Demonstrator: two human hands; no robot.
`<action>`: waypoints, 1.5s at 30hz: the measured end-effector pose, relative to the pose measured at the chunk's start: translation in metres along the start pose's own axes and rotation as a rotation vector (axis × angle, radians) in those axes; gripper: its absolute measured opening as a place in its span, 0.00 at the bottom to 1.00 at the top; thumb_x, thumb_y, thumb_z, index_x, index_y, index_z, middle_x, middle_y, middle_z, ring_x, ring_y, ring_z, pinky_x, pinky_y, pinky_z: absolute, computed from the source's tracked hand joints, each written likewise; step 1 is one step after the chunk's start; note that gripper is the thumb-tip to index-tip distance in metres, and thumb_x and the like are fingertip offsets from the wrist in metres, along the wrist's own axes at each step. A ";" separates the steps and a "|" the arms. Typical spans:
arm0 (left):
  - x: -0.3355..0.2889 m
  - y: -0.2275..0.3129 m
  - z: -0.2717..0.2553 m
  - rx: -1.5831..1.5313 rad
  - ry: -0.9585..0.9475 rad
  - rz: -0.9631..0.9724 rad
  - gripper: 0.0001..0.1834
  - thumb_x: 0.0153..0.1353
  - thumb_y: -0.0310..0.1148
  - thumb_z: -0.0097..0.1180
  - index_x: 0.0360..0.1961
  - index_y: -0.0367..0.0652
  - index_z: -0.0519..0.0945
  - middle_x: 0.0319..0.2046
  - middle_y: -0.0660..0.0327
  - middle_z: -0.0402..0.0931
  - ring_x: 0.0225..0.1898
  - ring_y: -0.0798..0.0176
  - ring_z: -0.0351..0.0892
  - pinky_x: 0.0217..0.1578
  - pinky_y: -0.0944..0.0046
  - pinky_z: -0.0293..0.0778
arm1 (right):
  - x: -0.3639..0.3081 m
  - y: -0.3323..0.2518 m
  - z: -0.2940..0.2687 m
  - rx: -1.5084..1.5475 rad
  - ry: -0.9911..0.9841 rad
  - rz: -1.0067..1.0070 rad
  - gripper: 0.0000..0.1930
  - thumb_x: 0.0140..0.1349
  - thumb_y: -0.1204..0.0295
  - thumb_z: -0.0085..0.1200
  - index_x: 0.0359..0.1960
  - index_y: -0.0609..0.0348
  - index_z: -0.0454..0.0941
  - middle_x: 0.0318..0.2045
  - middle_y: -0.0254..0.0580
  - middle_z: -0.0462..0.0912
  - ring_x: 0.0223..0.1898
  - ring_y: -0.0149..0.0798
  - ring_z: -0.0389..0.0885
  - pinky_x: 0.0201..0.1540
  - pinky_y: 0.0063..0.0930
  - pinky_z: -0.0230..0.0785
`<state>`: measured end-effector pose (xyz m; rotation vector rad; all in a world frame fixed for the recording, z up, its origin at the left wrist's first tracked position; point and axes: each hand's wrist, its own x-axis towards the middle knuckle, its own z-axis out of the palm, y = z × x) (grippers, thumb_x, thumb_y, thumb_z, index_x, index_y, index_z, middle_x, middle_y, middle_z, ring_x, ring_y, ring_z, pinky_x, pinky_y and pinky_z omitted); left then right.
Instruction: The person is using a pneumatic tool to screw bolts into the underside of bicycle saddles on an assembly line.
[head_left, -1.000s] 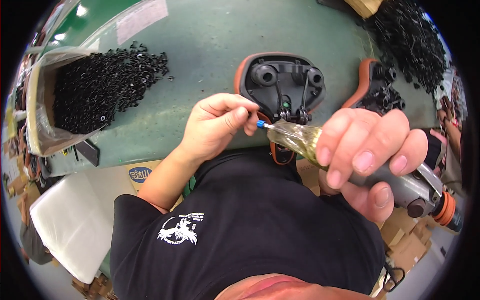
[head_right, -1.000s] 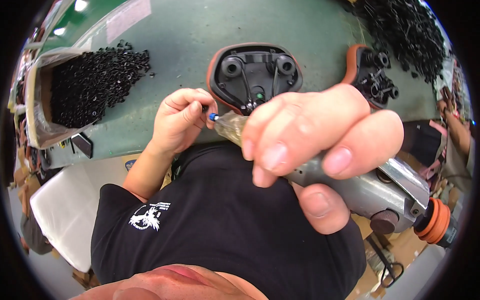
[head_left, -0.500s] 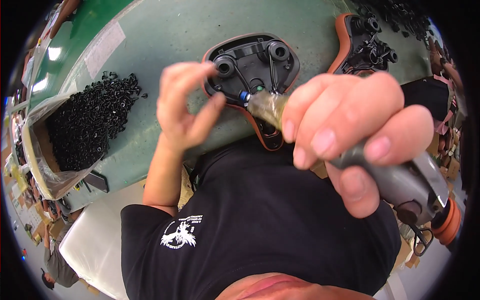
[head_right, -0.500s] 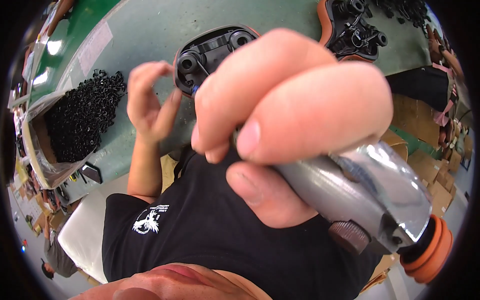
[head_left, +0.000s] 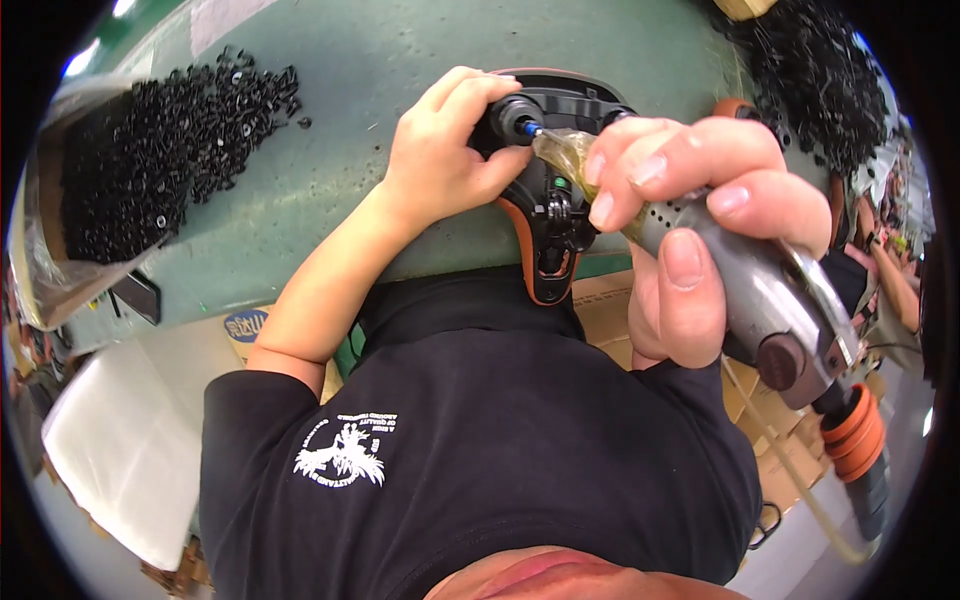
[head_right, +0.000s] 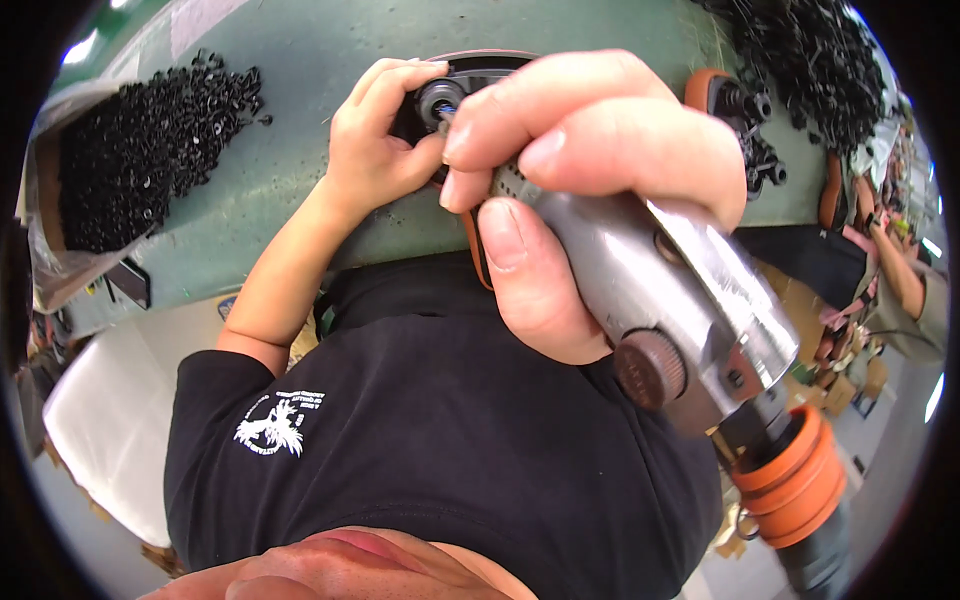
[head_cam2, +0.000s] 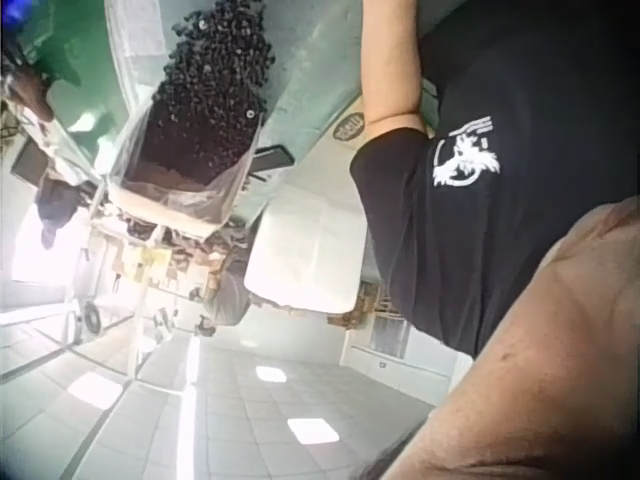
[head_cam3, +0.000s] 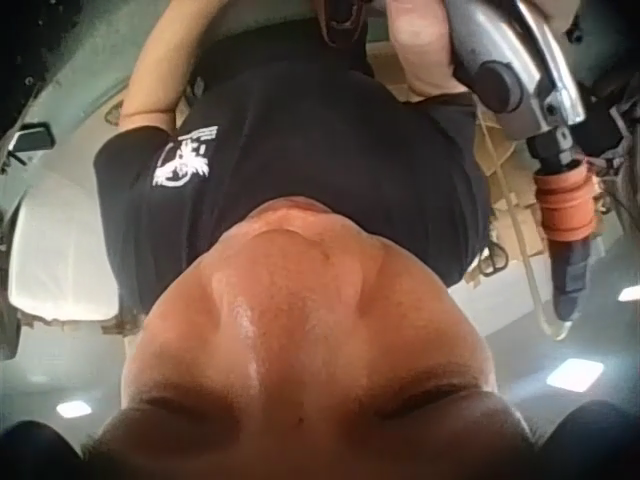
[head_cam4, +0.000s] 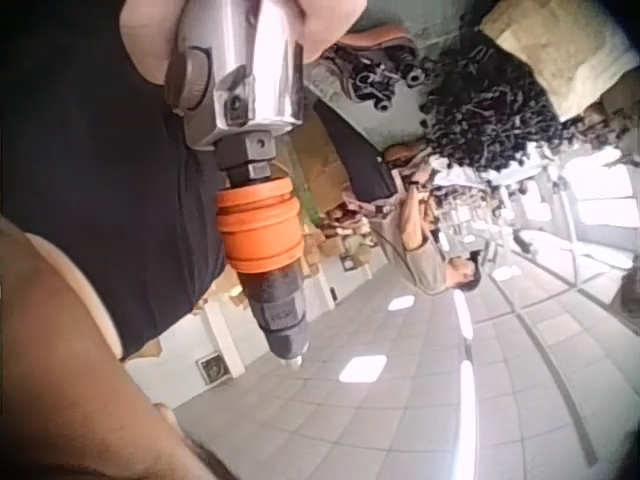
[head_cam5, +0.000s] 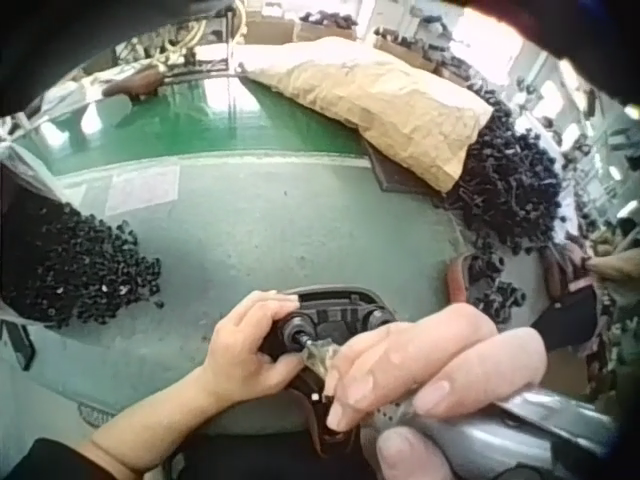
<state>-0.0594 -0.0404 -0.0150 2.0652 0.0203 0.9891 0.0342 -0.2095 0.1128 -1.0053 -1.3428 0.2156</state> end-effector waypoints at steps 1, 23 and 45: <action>-0.004 -0.001 0.000 -0.005 0.005 -0.030 0.26 0.46 0.29 0.75 0.49 0.41 0.83 0.44 0.53 0.85 0.44 0.48 0.88 0.44 0.56 0.85 | 0.001 0.001 0.003 -0.026 -0.032 0.009 0.20 0.68 0.78 0.49 0.61 0.57 0.64 0.48 0.59 0.76 0.32 0.42 0.81 0.41 0.50 0.80; -0.016 -0.020 0.001 -0.325 0.014 -0.197 0.21 0.46 0.33 0.79 0.41 0.41 0.84 0.52 0.57 0.85 0.58 0.49 0.83 0.57 0.53 0.81 | 0.014 0.034 0.039 -0.198 -0.024 0.228 0.16 0.65 0.83 0.50 0.54 0.60 0.68 0.43 0.63 0.82 0.31 0.45 0.83 0.45 0.53 0.81; -0.033 -0.053 -0.140 0.740 -0.193 -0.469 0.12 0.66 0.33 0.68 0.39 0.40 0.77 0.37 0.53 0.83 0.37 0.45 0.84 0.38 0.51 0.79 | -0.008 -0.035 -0.020 0.201 -0.004 0.057 0.21 0.65 0.73 0.52 0.61 0.55 0.71 0.51 0.51 0.78 0.30 0.37 0.82 0.39 0.41 0.77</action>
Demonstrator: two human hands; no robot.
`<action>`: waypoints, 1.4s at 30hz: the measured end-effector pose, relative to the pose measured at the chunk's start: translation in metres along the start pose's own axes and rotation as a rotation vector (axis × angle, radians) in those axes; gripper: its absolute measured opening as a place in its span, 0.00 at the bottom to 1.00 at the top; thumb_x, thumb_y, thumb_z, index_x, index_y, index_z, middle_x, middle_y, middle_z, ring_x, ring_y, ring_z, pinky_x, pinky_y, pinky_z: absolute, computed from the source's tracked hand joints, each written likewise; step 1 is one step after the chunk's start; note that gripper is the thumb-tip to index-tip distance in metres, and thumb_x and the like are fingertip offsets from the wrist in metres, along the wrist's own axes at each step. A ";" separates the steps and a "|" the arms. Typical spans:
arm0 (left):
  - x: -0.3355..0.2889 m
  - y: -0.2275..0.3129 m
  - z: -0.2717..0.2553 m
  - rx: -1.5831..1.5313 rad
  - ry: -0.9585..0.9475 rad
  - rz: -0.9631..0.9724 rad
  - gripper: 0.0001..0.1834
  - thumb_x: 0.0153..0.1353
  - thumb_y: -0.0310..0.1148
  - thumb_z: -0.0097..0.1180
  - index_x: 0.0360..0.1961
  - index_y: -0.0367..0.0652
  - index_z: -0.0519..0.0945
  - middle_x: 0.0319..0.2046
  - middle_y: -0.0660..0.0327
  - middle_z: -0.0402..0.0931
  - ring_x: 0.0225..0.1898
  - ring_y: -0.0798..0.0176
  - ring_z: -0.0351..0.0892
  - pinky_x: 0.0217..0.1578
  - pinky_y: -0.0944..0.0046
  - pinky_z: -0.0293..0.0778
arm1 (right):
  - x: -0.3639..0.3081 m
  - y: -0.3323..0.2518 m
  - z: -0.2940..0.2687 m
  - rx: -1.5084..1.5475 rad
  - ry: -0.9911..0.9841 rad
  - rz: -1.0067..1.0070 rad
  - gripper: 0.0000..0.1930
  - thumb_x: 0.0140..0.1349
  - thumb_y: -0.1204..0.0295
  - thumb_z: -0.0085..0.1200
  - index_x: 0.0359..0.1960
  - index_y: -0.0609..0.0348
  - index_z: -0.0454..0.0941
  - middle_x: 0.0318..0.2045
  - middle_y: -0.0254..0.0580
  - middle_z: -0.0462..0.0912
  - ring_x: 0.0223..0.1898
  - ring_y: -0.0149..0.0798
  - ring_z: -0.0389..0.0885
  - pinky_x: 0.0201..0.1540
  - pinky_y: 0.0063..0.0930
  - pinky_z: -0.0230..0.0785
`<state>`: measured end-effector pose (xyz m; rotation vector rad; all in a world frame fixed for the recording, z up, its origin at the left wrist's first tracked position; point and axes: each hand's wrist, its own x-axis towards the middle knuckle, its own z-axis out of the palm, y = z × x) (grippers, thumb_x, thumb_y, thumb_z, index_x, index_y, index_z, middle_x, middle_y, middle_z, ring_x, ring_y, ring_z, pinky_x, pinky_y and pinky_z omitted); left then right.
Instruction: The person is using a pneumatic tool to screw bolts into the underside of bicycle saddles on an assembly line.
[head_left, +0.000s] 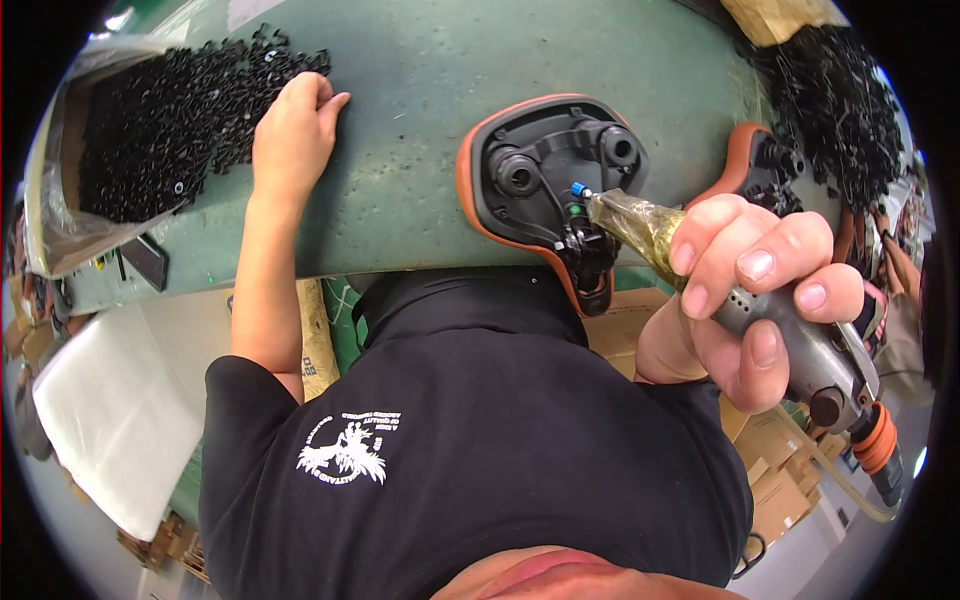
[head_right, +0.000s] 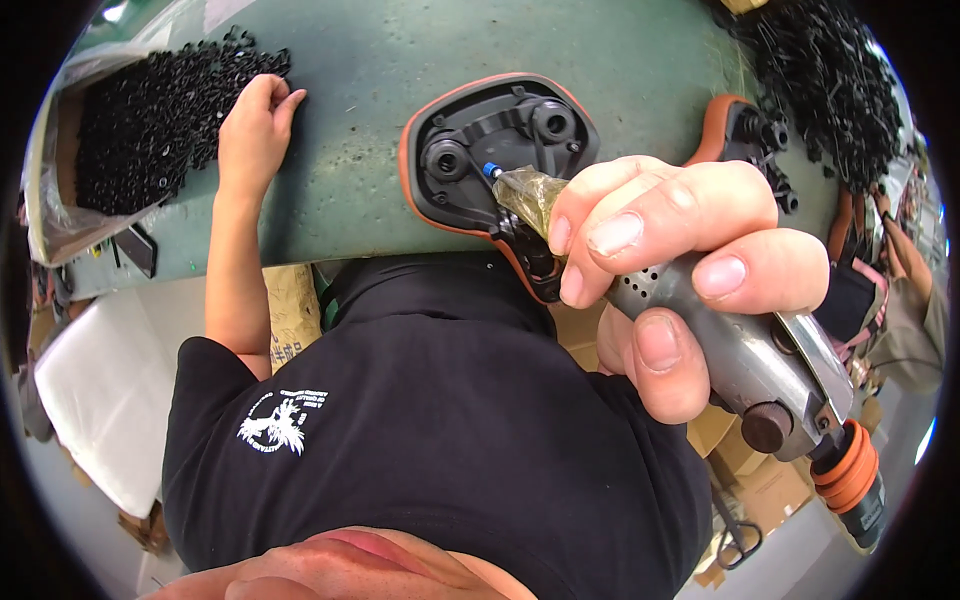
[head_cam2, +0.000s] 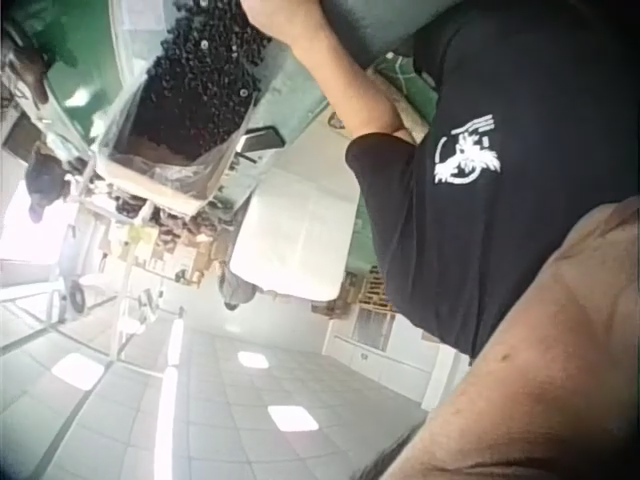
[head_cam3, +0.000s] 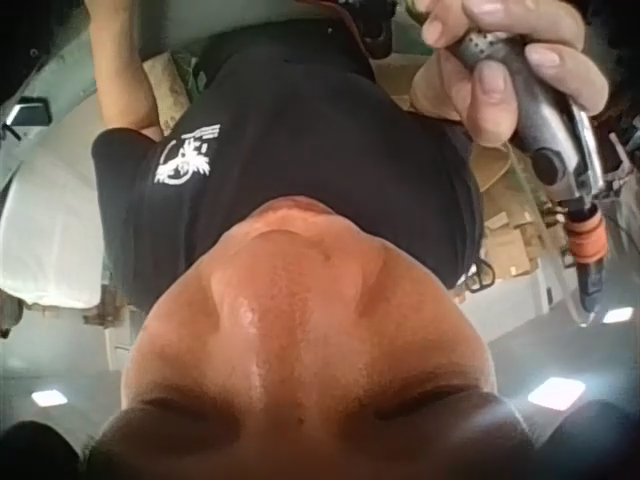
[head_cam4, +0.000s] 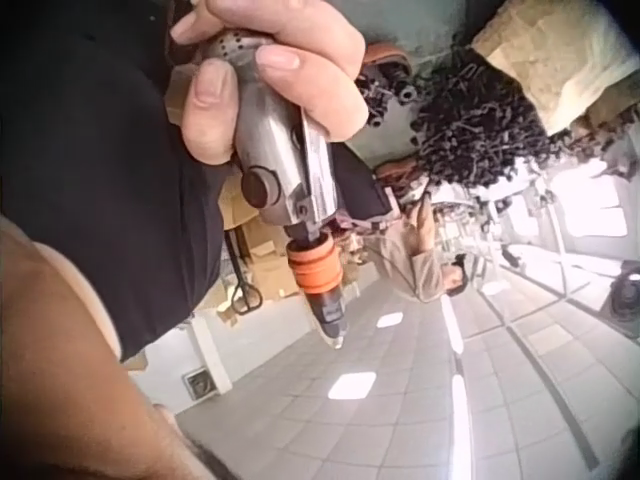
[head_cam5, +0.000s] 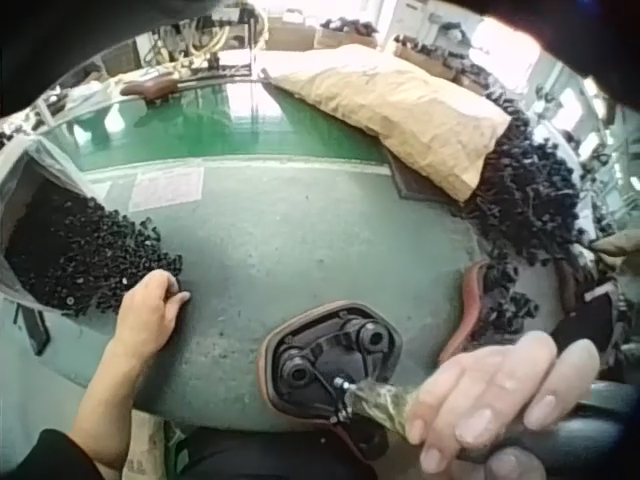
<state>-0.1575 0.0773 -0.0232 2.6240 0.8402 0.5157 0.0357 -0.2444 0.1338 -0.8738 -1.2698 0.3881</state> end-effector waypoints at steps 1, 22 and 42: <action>0.001 0.004 -0.003 0.021 -0.009 0.019 0.11 0.67 0.33 0.68 0.38 0.40 0.76 0.37 0.53 0.83 0.36 0.43 0.83 0.38 0.51 0.79 | -0.003 -0.005 -0.004 -0.014 0.017 -0.002 0.21 0.65 0.73 0.52 0.61 0.55 0.71 0.51 0.51 0.78 0.30 0.37 0.82 0.39 0.41 0.77; -0.024 0.188 -0.003 -1.720 -0.864 -0.006 0.09 0.69 0.17 0.63 0.49 0.27 0.86 0.44 0.52 0.81 0.35 0.62 0.87 0.37 0.66 0.84 | -0.021 -0.046 -0.024 0.093 0.089 0.028 0.18 0.69 0.76 0.60 0.58 0.54 0.70 0.49 0.43 0.81 0.34 0.35 0.86 0.41 0.34 0.83; 0.084 0.185 0.034 -0.589 -0.636 0.861 0.30 0.48 0.32 0.77 0.54 0.44 0.83 0.64 0.52 0.78 0.63 0.43 0.78 0.63 0.50 0.77 | -0.019 -0.033 -0.015 -0.277 0.231 0.007 0.24 0.65 0.80 0.48 0.64 0.56 0.65 0.50 0.58 0.77 0.34 0.38 0.81 0.46 0.47 0.79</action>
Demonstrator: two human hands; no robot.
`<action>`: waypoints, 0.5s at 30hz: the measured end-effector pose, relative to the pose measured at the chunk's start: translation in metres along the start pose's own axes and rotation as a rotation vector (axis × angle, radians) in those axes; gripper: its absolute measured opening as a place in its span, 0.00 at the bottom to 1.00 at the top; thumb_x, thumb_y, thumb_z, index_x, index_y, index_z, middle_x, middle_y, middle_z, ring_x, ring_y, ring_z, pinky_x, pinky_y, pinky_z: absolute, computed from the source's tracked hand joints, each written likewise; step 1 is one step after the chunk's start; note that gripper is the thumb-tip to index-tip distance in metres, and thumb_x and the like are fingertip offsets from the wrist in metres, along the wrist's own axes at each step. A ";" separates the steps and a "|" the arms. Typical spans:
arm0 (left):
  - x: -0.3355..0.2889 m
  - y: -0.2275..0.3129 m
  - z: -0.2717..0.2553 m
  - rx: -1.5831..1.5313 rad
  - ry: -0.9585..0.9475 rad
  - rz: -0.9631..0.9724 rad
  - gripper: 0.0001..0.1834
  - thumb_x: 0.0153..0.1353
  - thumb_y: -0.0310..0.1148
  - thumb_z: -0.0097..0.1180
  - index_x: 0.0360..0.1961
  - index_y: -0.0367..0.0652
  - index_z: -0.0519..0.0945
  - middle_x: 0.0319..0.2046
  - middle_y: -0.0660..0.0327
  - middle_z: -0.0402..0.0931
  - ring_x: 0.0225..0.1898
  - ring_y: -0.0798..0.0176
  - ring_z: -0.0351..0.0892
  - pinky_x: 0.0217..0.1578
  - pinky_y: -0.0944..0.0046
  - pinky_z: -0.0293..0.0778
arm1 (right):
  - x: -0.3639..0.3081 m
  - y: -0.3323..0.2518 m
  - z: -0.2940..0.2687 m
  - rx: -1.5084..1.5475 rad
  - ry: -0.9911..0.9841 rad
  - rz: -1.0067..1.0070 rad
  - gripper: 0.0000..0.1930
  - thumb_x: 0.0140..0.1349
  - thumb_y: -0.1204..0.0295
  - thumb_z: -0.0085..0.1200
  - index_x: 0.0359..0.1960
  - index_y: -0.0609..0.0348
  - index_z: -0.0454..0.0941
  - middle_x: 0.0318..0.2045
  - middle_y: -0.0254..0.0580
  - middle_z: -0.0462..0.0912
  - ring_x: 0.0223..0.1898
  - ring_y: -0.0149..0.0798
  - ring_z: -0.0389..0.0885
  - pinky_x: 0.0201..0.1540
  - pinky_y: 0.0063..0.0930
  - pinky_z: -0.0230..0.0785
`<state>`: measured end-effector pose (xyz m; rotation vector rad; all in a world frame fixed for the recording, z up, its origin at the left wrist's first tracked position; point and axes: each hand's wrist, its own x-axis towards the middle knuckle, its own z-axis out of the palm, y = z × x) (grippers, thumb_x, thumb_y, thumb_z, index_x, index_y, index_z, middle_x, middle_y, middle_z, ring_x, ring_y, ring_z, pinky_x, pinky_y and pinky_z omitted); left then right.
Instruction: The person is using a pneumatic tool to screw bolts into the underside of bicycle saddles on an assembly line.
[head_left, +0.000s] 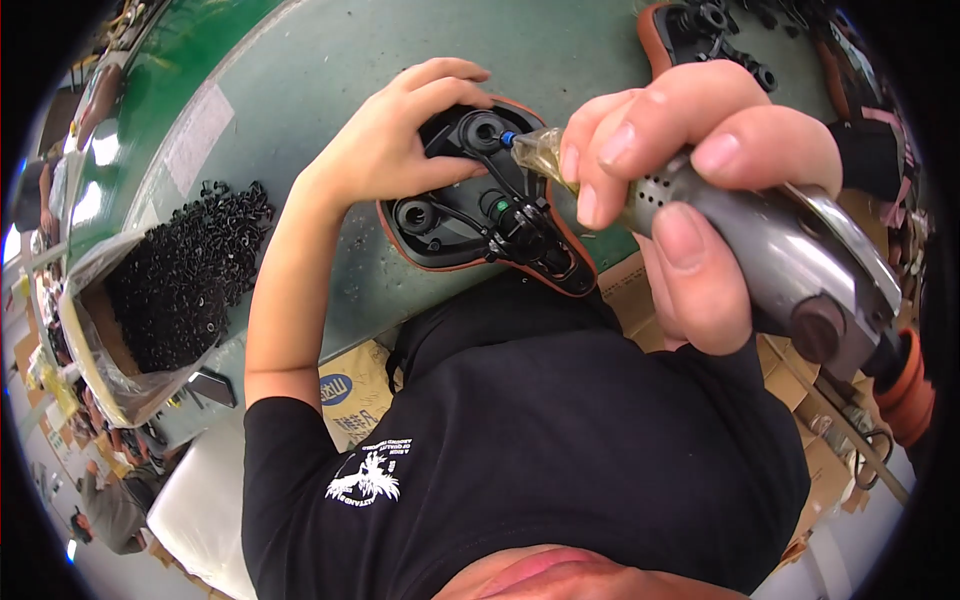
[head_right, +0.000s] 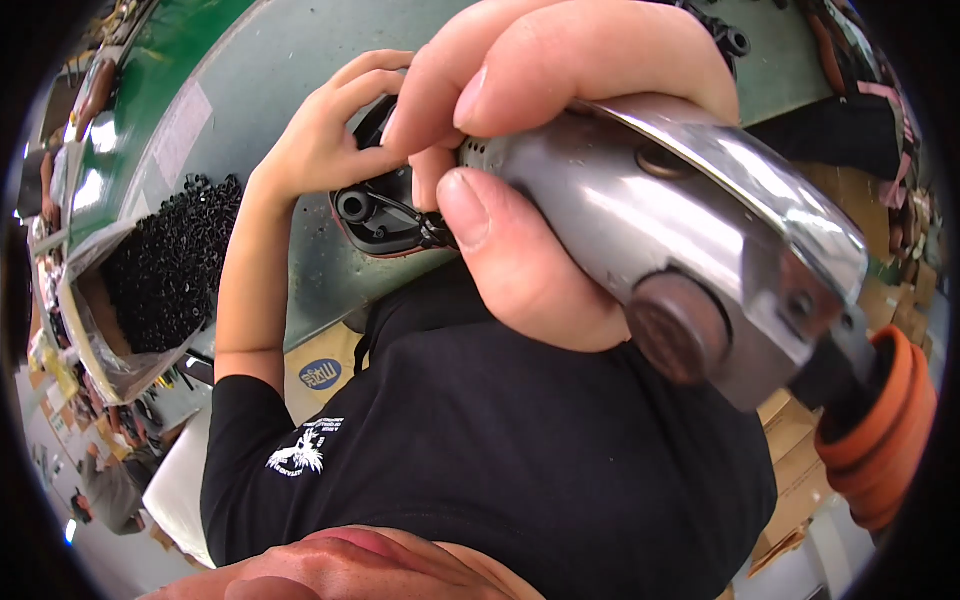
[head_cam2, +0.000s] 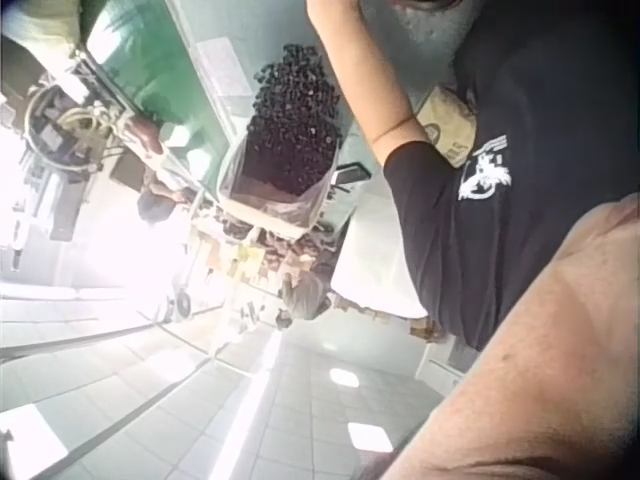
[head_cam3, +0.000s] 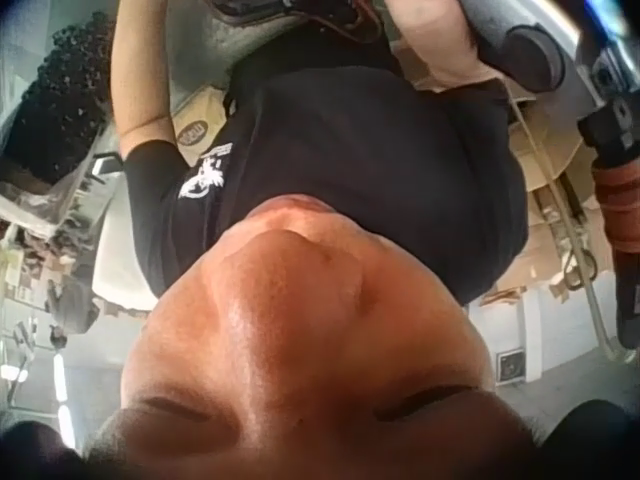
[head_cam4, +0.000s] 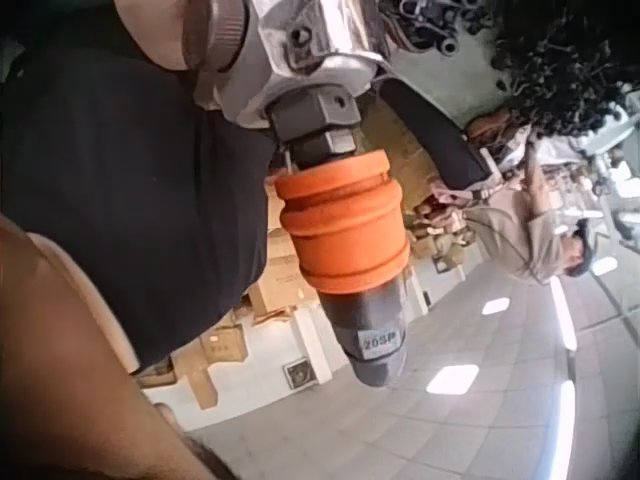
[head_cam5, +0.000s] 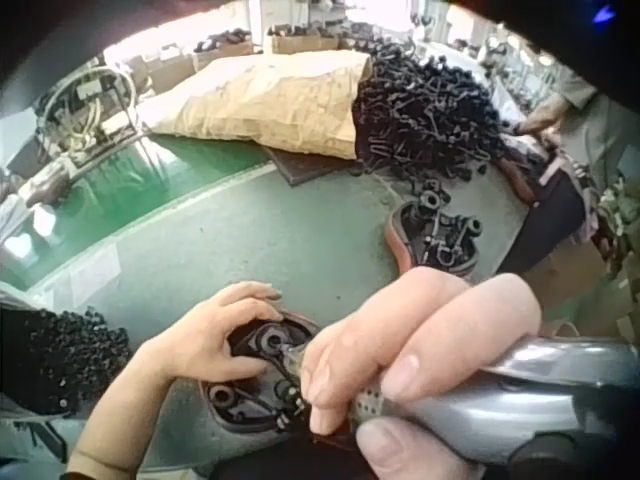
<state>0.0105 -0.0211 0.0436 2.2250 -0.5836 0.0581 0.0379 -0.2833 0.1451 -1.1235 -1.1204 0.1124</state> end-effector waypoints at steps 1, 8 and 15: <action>0.004 -0.005 0.002 -0.002 0.013 -0.003 0.30 0.48 0.32 0.77 0.54 0.44 0.83 0.64 0.52 0.78 0.63 0.43 0.78 0.63 0.50 0.77 | 0.000 0.008 -0.002 0.001 -0.013 0.003 0.24 0.65 0.80 0.48 0.64 0.56 0.65 0.50 0.58 0.77 0.34 0.38 0.81 0.46 0.47 0.79; -0.001 -0.025 0.019 -0.246 0.070 0.076 0.19 0.46 0.29 0.74 0.42 0.40 0.86 0.59 0.56 0.82 0.55 0.50 0.85 0.57 0.55 0.80 | 0.003 0.034 0.014 -0.070 -0.086 0.098 0.18 0.64 0.85 0.53 0.54 0.56 0.71 0.46 0.54 0.81 0.37 0.41 0.82 0.51 0.47 0.80; -0.013 -0.031 0.039 -0.321 0.204 0.041 0.18 0.45 0.32 0.75 0.37 0.39 0.82 0.50 0.59 0.81 0.49 0.52 0.83 0.50 0.56 0.80 | 0.005 0.058 0.024 -0.043 -0.097 0.144 0.12 0.65 0.84 0.54 0.47 0.57 0.70 0.39 0.52 0.82 0.32 0.42 0.83 0.47 0.49 0.80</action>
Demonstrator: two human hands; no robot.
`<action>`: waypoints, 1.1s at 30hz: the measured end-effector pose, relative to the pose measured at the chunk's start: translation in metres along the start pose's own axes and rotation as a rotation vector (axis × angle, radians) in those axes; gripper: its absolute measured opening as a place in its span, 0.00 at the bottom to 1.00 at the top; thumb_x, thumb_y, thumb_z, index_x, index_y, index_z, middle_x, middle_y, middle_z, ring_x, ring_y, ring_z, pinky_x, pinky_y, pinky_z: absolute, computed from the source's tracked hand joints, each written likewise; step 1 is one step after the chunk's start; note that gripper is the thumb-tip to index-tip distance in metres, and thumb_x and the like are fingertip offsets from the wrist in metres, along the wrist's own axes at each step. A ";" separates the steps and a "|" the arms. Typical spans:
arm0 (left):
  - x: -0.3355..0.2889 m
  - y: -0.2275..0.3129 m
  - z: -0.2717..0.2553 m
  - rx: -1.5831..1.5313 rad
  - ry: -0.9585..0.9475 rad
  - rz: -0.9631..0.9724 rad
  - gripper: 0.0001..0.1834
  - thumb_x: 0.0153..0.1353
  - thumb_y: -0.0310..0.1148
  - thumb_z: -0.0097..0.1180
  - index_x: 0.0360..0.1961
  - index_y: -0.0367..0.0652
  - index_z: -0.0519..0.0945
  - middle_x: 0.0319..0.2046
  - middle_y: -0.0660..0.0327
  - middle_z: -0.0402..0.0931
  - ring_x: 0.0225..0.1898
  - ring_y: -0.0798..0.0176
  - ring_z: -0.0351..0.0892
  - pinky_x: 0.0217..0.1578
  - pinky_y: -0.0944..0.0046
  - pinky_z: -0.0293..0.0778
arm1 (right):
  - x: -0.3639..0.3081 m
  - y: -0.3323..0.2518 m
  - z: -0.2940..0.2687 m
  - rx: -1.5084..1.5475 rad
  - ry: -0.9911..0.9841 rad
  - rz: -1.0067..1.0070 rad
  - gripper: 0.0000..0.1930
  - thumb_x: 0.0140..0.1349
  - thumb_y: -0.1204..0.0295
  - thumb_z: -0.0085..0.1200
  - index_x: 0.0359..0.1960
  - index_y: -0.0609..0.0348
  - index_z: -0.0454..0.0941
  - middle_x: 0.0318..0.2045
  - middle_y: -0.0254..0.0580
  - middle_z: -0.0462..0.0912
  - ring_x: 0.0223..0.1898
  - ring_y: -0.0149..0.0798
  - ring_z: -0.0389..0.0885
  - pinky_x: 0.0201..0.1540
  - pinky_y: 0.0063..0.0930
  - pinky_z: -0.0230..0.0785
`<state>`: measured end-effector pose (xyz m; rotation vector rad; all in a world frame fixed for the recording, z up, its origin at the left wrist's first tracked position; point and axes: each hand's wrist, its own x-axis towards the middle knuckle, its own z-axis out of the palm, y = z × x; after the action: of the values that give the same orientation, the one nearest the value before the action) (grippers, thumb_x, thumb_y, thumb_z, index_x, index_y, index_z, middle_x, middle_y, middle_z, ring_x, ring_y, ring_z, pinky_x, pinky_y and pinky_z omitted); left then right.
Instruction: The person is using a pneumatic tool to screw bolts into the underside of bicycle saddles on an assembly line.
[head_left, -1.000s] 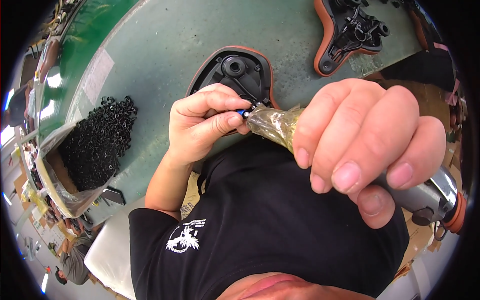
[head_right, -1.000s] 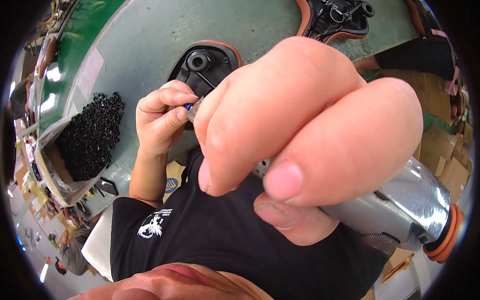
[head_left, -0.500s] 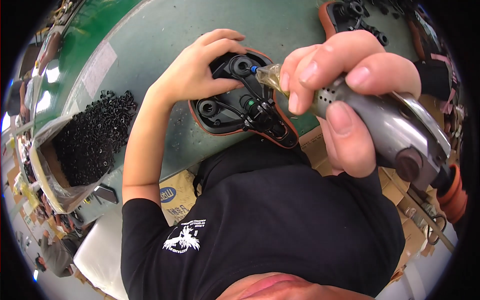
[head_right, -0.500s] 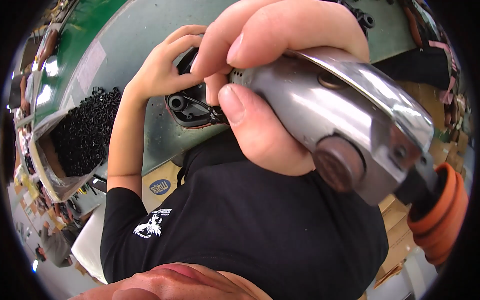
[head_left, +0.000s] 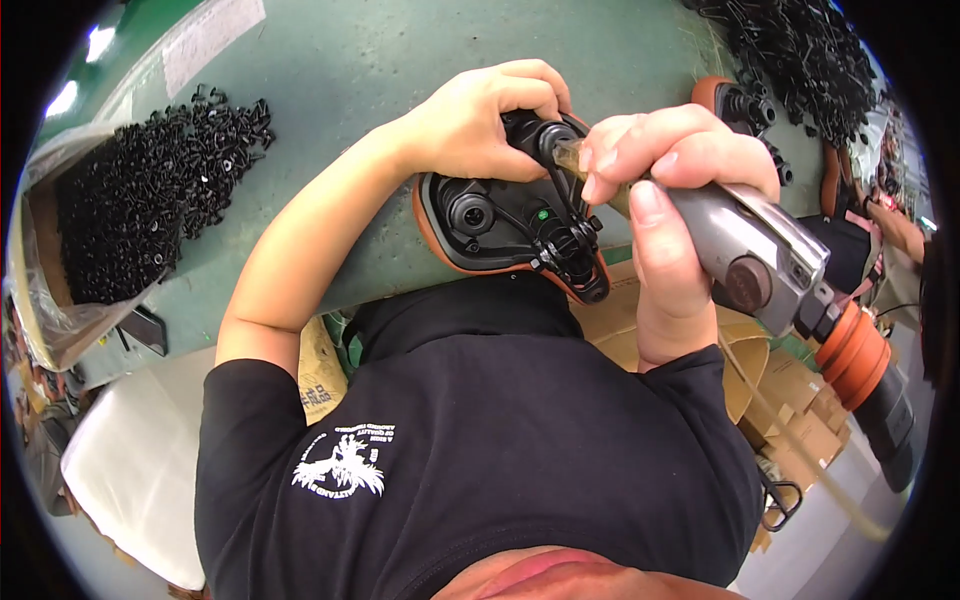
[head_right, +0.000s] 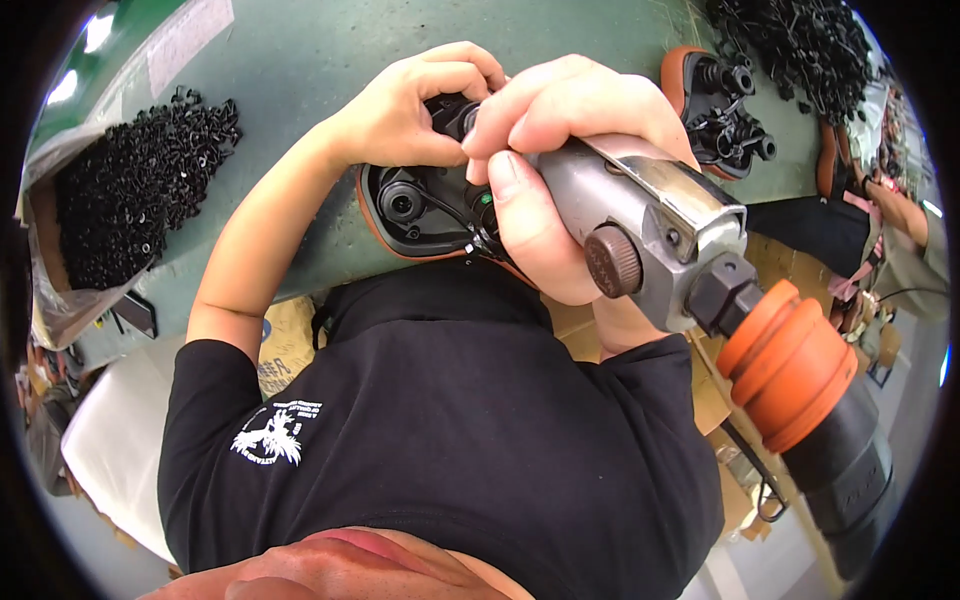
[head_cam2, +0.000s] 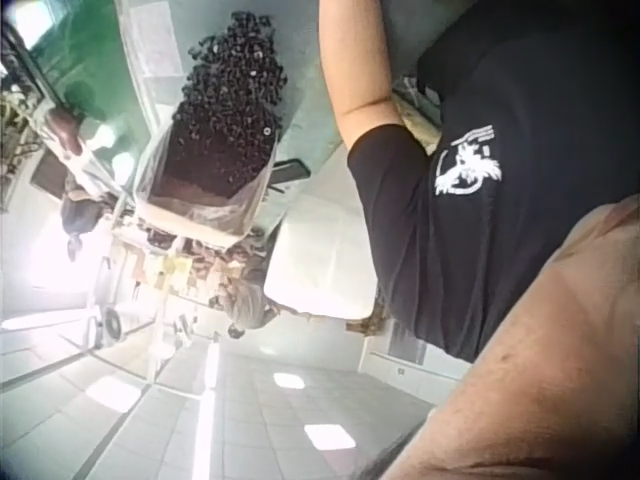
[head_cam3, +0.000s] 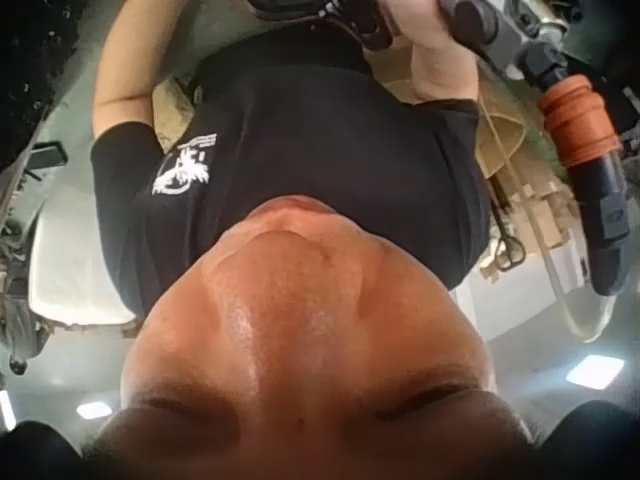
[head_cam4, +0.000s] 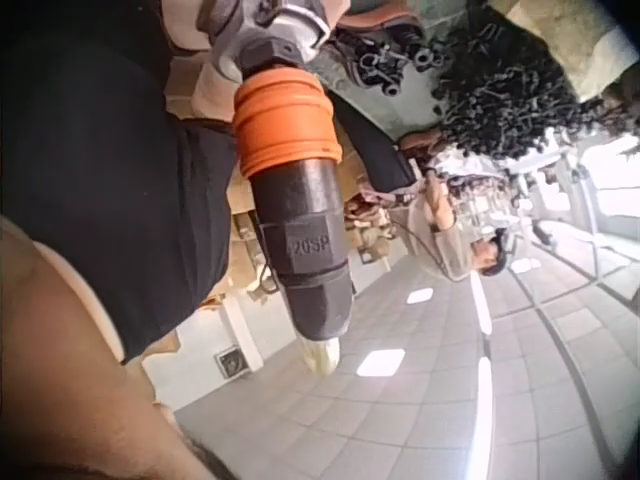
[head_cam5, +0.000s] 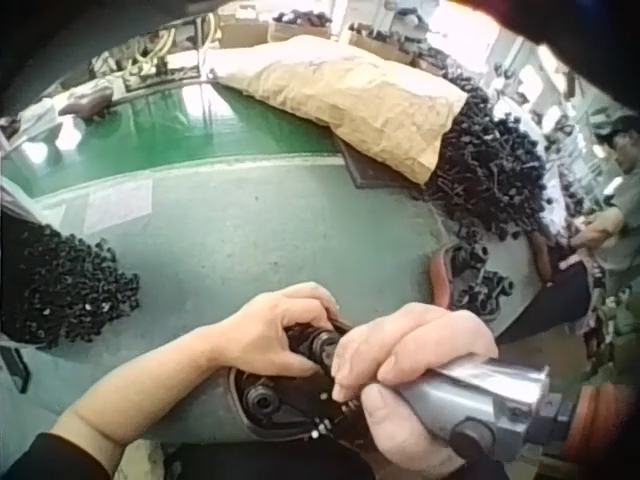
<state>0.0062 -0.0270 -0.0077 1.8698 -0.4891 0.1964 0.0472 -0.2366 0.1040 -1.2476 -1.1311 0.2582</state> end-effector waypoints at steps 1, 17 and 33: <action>-0.002 -0.001 0.000 -0.001 0.004 -0.008 0.19 0.46 0.32 0.76 0.38 0.39 0.82 0.50 0.59 0.81 0.49 0.52 0.83 0.50 0.56 0.80 | 0.001 0.003 0.003 -0.008 0.016 0.013 0.11 0.65 0.84 0.54 0.46 0.57 0.70 0.38 0.51 0.82 0.33 0.42 0.83 0.47 0.49 0.80; -0.033 0.015 -0.097 0.224 0.549 -0.155 0.20 0.48 0.27 0.74 0.45 0.42 0.89 0.52 0.61 0.87 0.55 0.61 0.85 0.57 0.59 0.80 | -0.045 -0.035 -0.053 0.092 0.359 -0.019 0.21 0.65 0.76 0.48 0.61 0.56 0.73 0.71 0.77 0.67 0.32 0.41 0.83 0.44 0.48 0.77; -0.165 0.064 -0.110 0.964 0.244 -0.742 0.11 0.61 0.30 0.71 0.42 0.38 0.85 0.37 0.53 0.80 0.38 0.48 0.84 0.41 0.53 0.80 | -0.083 0.029 -0.088 0.003 0.694 0.607 0.10 0.60 0.85 0.54 0.42 0.62 0.74 0.41 0.45 0.81 0.26 0.38 0.86 0.41 0.35 0.82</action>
<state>-0.1587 0.0963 0.0253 2.7656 0.6011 0.1624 0.0885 -0.3378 0.0453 -1.4937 -0.1442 0.2459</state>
